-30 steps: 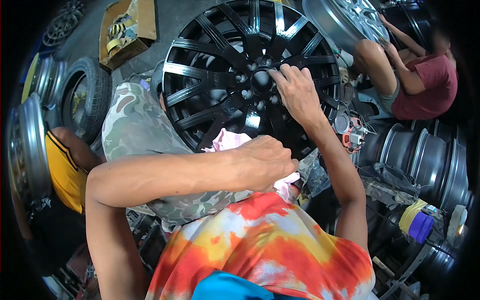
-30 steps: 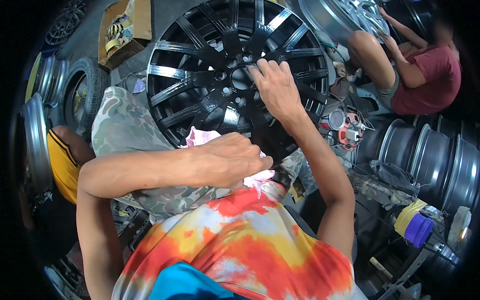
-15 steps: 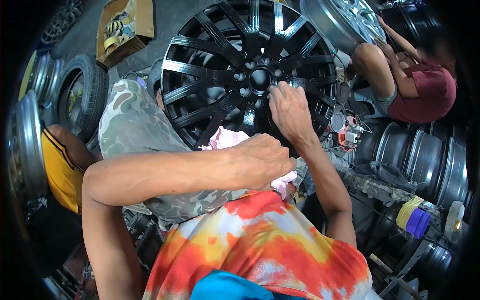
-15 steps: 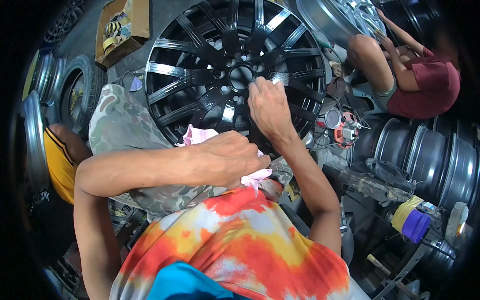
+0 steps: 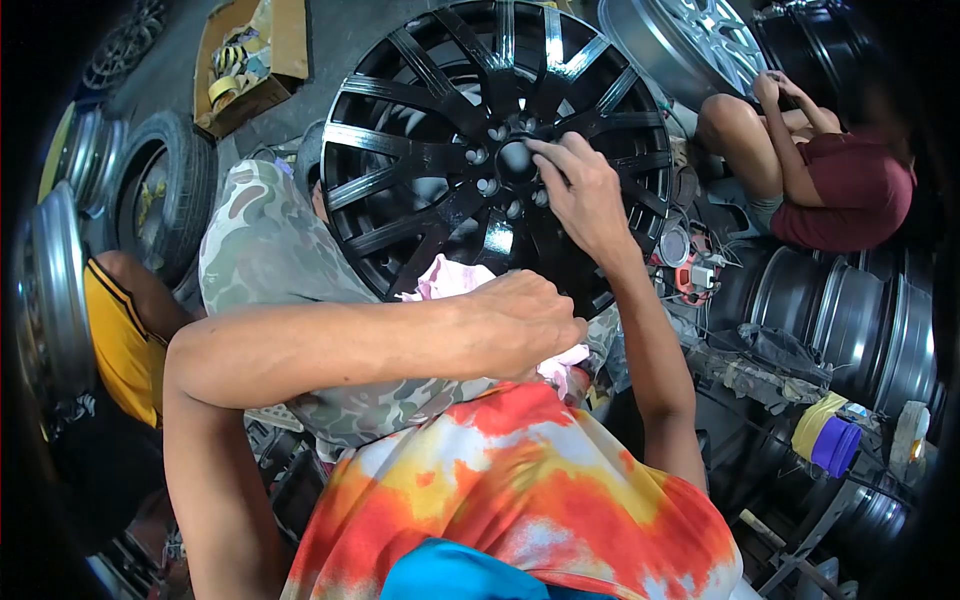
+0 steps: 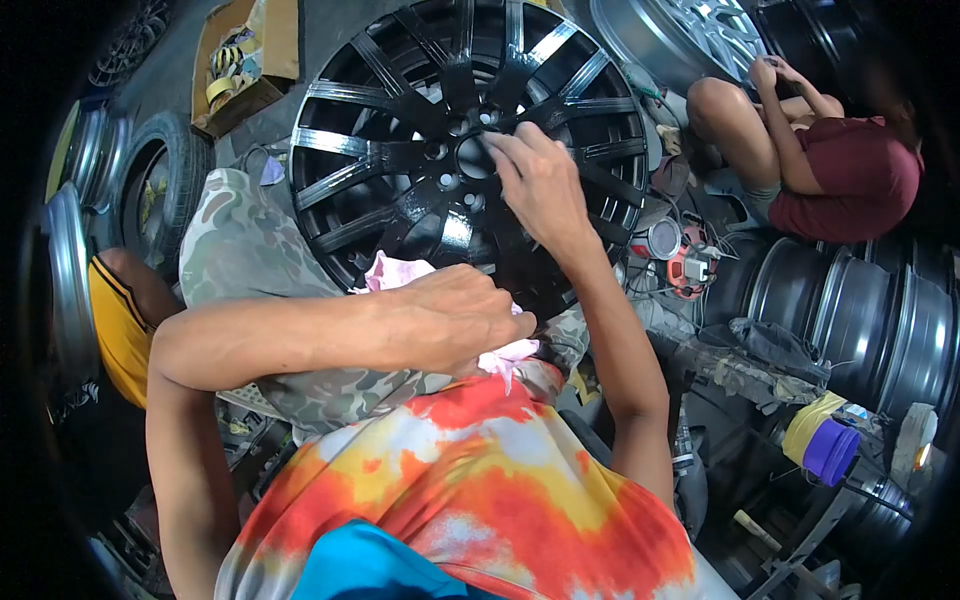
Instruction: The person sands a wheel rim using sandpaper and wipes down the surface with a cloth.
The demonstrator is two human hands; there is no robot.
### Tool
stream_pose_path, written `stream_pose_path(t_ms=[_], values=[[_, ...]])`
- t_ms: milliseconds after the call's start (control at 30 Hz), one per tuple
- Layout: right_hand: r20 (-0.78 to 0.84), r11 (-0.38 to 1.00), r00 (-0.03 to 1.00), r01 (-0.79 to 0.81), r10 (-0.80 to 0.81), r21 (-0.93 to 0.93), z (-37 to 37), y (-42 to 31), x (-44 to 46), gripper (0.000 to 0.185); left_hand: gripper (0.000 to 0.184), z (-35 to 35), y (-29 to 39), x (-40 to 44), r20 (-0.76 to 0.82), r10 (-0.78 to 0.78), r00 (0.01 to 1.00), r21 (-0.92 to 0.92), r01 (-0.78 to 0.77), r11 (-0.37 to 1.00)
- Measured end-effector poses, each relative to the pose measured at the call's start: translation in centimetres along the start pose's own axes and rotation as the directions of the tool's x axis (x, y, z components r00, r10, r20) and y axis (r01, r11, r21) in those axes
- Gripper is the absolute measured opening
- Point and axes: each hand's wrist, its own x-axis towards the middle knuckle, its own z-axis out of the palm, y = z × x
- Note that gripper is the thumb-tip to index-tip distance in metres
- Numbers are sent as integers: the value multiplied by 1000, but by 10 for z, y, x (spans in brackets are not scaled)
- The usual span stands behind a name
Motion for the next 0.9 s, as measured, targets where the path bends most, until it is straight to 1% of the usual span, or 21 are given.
stream_pose_path(t_ms=[67, 100, 200, 233, 300, 333, 400, 433, 500, 533, 600, 667, 700, 733, 767, 800, 833, 900], values=[[3, 997, 997, 79, -79, -20, 14, -2, 7, 20, 40, 0, 1, 1, -11, -14, 1000, 26, 15, 1000], [5, 997, 997, 82, -82, -12, 18, -3, 8, 20, 40, 0, 0, 0, -11, -23, 1000, 26, 23, 999], [109, 992, 987, 122, -118, -27, 23, -2, 6, 24, 40, -1, -1, -2, -54, -11, 998, 11, 12, 1000], [113, 992, 987, 122, -118, -26, 21, -2, 5, 24, 41, -2, 0, -2, -41, -19, 999, 10, 20, 1000], [178, 983, 967, 184, -180, -4, 17, 0, 1, 24, 41, -3, 1, -1, -24, -22, 999, 9, 22, 1000], [178, 983, 968, 182, -178, -6, 15, 2, 0, 24, 41, -4, 1, -1, 4, -30, 1000, 12, 30, 999], [276, 985, 946, 163, -170, 49, 11, 5, -3, 24, 40, -4, 1, -1, 33, -39, 999, 19, 38, 999], [275, 985, 946, 165, -171, 48, 7, 6, -3, 24, 39, -4, 0, -1, 16, -29, 999, 15, 29, 999], [390, 980, 900, 187, -196, 61, -4, 9, -4, 26, 38, -3, -2, -1, -3, -21, 1000, 12, 21, 1000], [390, 980, 899, 188, -197, 61, -8, 11, -4, 26, 37, -3, -4, -1, -23, -21, 1000, 7, 21, 1000], [436, 969, 870, 245, -232, 26, -14, 17, -6, 27, 35, -4, -6, -1, -41, -20, 999, 1, 21, 1000], [454, 963, 859, 271, -238, -8, -24, 15, -3, 26, 34, -10, -6, -1, 37, -96, 995, 22, 95, 995], [473, 954, 847, 298, -244, -41, -29, 14, 0, 25, 34, -12, -8, -3, 38, -96, 995, 25, 95, 995], [470, 953, 847, 300, -247, -41, -34, 14, 2, 25, 32, -13, -9, -5, 18, -155, 988, 65, 154, 986], [501, 945, 833, 317, -236, -83, -39, 16, 4, 25, 30, -14, -11, -7, -5, -214, 977, 103, 214, 971], [531, 934, 818, 335, -222, -125, -43, 17, 5, 25, 29, -14, -14, -5, 37, -350, 936, 127, 343, 931], [530, 934, 818, 336, -223, -126, -47, 15, 3, 25, 29, -23, -14, -7, 29, -444, 895, 170, 434, 885], [440, 949, 878, 278, -188, -150, -54, 12, -4, 22, 33, -41, -24, -9, -14, -586, 810, 254, 570, 781]])
